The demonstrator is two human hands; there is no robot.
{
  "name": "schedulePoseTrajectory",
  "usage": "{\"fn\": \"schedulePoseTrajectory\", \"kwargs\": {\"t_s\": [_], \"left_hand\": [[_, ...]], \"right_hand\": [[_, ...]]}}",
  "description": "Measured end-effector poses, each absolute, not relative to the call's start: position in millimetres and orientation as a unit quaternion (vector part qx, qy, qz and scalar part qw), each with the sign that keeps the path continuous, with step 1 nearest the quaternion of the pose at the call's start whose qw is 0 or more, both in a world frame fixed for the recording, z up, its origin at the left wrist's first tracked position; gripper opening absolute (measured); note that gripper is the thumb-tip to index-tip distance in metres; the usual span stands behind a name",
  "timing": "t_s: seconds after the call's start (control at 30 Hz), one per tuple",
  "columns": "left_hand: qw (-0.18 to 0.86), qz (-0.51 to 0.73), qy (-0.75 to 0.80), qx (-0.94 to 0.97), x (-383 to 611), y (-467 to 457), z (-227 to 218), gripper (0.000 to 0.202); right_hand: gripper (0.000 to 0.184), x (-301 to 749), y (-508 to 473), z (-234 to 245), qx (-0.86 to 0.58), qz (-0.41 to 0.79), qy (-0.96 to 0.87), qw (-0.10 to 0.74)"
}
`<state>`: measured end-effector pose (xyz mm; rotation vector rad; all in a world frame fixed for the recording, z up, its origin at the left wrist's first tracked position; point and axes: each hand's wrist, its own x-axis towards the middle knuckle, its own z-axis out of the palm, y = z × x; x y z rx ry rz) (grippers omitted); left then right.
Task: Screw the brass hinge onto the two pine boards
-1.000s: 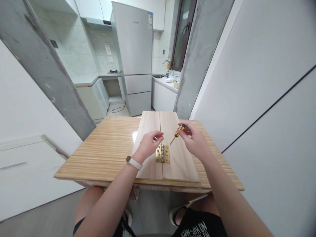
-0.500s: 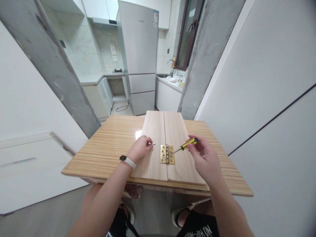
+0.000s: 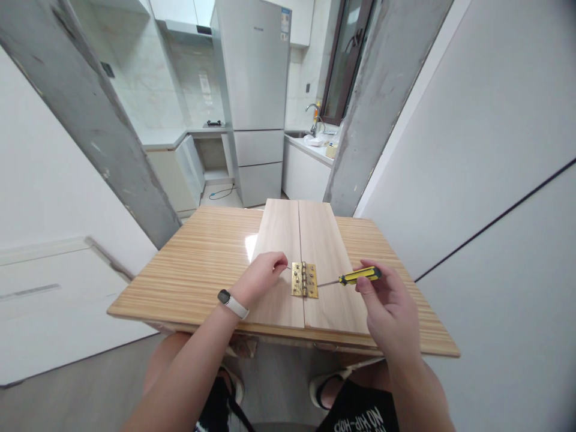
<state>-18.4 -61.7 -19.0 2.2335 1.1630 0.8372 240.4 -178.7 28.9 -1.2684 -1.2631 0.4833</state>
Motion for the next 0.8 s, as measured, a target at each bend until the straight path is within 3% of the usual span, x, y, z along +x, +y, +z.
{"fn": "schedulePoseTrajectory", "kwargs": {"t_s": [0.4, 0.8], "left_hand": [[0.249, 0.288, 0.387, 0.840, 5.2, -71.9, -19.4, 0.014], [0.190, 0.227, 0.364, 0.883, 11.8, -69.9, -23.1, 0.018]], "right_hand": [[0.034, 236.6, -183.1, 22.7, -0.540, 0.225, -0.542, 0.603], [0.034, 237.9, -183.1, 22.2, -0.538, 0.220, -0.546, 0.604]]}}
